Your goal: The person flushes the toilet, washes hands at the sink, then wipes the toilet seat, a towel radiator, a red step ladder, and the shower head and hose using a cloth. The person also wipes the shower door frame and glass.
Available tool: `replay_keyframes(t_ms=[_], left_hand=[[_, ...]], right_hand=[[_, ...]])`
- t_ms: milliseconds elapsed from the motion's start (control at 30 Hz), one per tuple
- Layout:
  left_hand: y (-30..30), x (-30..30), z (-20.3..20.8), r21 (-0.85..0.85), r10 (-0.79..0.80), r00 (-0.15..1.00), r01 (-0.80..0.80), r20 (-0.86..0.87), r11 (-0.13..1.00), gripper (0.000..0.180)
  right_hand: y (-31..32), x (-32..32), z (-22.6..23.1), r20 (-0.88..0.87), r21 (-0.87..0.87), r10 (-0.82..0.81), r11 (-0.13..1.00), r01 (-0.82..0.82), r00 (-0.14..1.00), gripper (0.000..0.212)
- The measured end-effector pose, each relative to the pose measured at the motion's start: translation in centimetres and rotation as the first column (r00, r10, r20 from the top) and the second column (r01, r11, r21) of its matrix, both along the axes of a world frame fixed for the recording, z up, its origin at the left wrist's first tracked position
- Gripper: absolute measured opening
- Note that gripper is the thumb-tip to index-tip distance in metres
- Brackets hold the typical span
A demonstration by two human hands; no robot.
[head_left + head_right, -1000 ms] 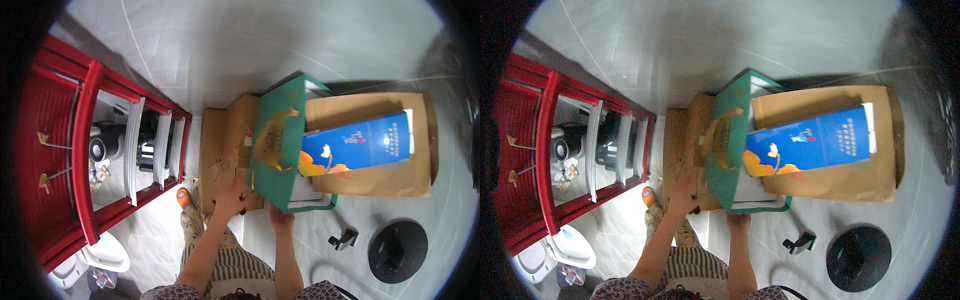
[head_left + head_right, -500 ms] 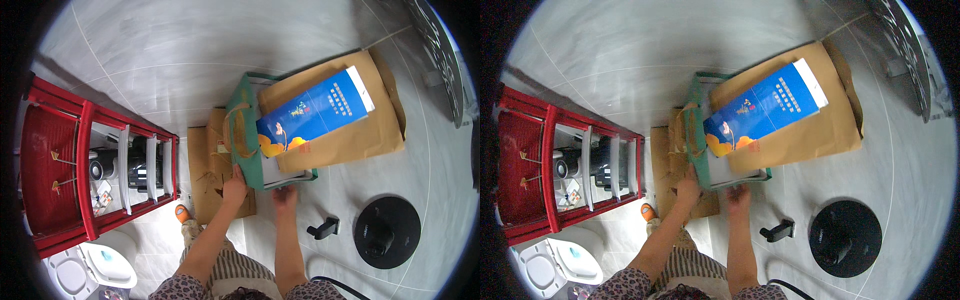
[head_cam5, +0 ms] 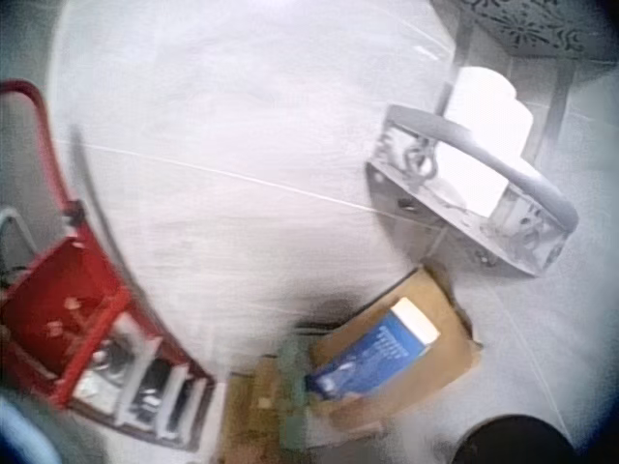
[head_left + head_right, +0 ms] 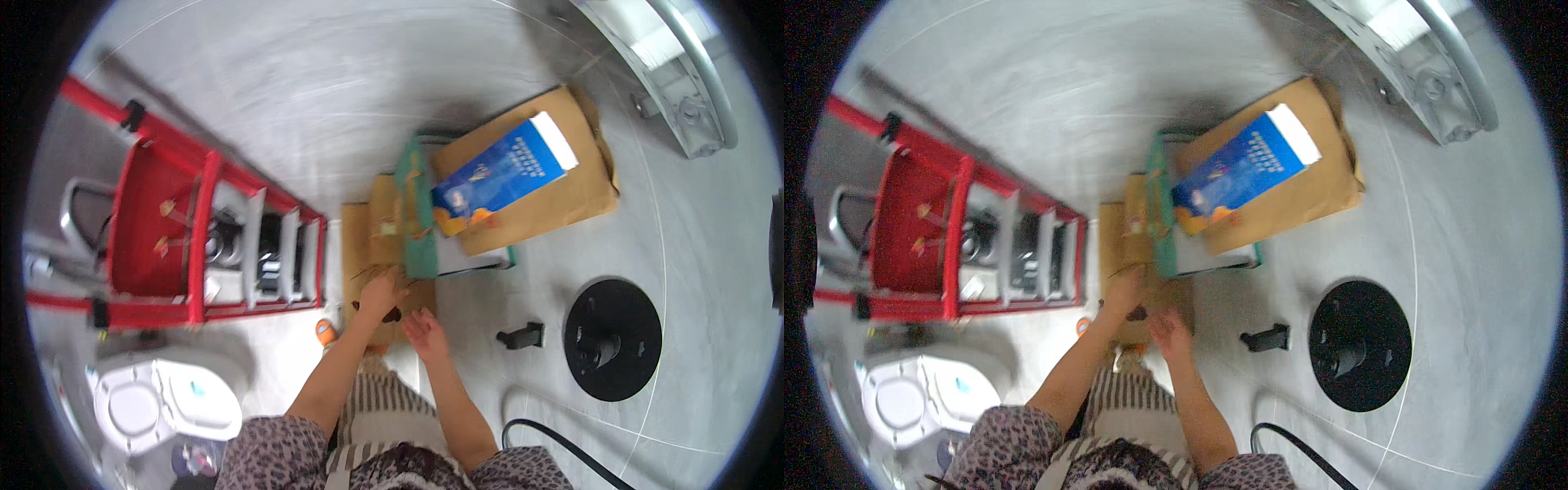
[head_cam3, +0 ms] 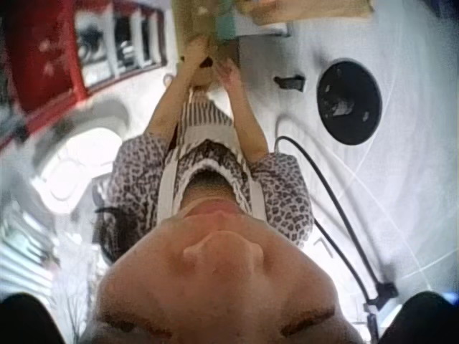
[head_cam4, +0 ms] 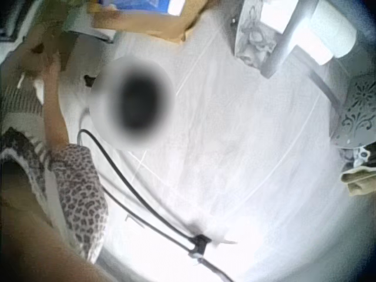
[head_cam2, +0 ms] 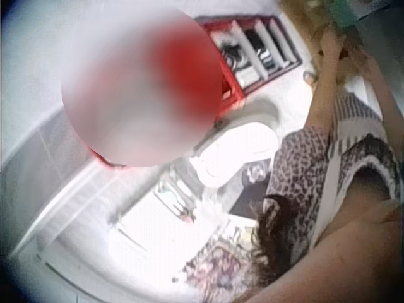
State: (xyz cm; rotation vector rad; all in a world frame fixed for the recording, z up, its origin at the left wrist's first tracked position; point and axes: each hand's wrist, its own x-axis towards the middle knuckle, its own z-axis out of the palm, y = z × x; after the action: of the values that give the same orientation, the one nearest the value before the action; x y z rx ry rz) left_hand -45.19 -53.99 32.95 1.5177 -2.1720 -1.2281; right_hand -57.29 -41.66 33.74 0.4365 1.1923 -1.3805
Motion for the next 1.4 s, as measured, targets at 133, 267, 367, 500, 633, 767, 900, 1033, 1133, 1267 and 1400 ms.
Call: replay_keyframes(t_ms=[133, 267, 367, 500, 633, 767, 900, 1033, 1133, 1267, 1400], left_hand=[[3.2, 8.9, 4.7, -0.029, 0.316, 0.938, -0.323, -0.145, 0.946, 0.038], [7.1, 20.5, 11.2, -0.018, 0.641, 0.736, -0.659, -0.217, 0.752, 0.023], [9.2, 28.9, 18.5, -0.136, 0.79, 0.553, -0.832, -0.263, 0.537, 0.023], [8.3, 35.6, 27.1, -0.492, 0.772, 0.375, -0.865, -0.513, 0.093, 0.024], [4.5, 43.0, 30.6, -0.357, 0.524, 0.393, -0.918, -0.755, 0.174, 0.044], [3.5, 44.2, 36.3, -0.292, 0.486, 0.593, -0.775, -0.642, 0.561, 0.049], [2.5, 45.6, 36.6, -0.23, 0.473, 0.615, -0.73, -0.631, 0.643, 0.047], [2.3, 44.6, 37.0, -0.244, 0.372, 0.659, -0.649, -0.653, 0.721, 0.046], [4.0, 42.0, 37.9, -0.245, 0.36, 0.696, -0.608, -0.621, 0.755, 0.053], [5.0, 36.7, 38.6, -0.252, 0.195, 0.74, -0.446, -0.644, 0.859, 0.061], [5.3, 32.5, 38.0, -0.307, -0.015, 0.793, -0.219, -0.61, 0.926, 0.06]], right_hand=[[1.1, 2.2, 2.4, -0.022, -0.087, 0.276, 0.957, -0.277, 0.961, 0.04], [-1.7, 3.1, 5.7, -0.153, -0.164, 0.406, 0.889, -0.429, 0.901, 0.038], [-5.8, 4.5, 8.6, -0.192, -0.258, 0.45, 0.834, -0.487, 0.872, 0.04], [-9.1, 8.4, 12.9, -0.247, -0.397, 0.497, 0.731, -0.555, 0.832, 0.041], [-10.7, 14.8, 18.0, -0.366, -0.531, 0.587, 0.505, -0.68, 0.722, 0.035], [-11.6, 18.7, 23.5, -0.59, -0.548, 0.547, 0.269, -0.792, 0.594, 0.035], [-12.0, 22.5, 29.1, -0.718, -0.587, 0.429, 0.048, -0.808, 0.547, 0.041], [-13.4, 27.4, 34.8, -0.791, -0.606, 0.248, -0.195, -0.772, 0.559, 0.052], [-12.5, 31.2, 39.2, -0.857, -0.493, -0.079, -0.166, -0.854, 0.51, 0.064], [-10.8, 31.6, 41.6, -0.878, -0.343, -0.379, 0.075, -0.936, 0.291, 0.079], [-8.2, 29.4, 42.8, -0.875, -0.289, -0.482, 0.441, -0.849, 0.047, 0.082]])
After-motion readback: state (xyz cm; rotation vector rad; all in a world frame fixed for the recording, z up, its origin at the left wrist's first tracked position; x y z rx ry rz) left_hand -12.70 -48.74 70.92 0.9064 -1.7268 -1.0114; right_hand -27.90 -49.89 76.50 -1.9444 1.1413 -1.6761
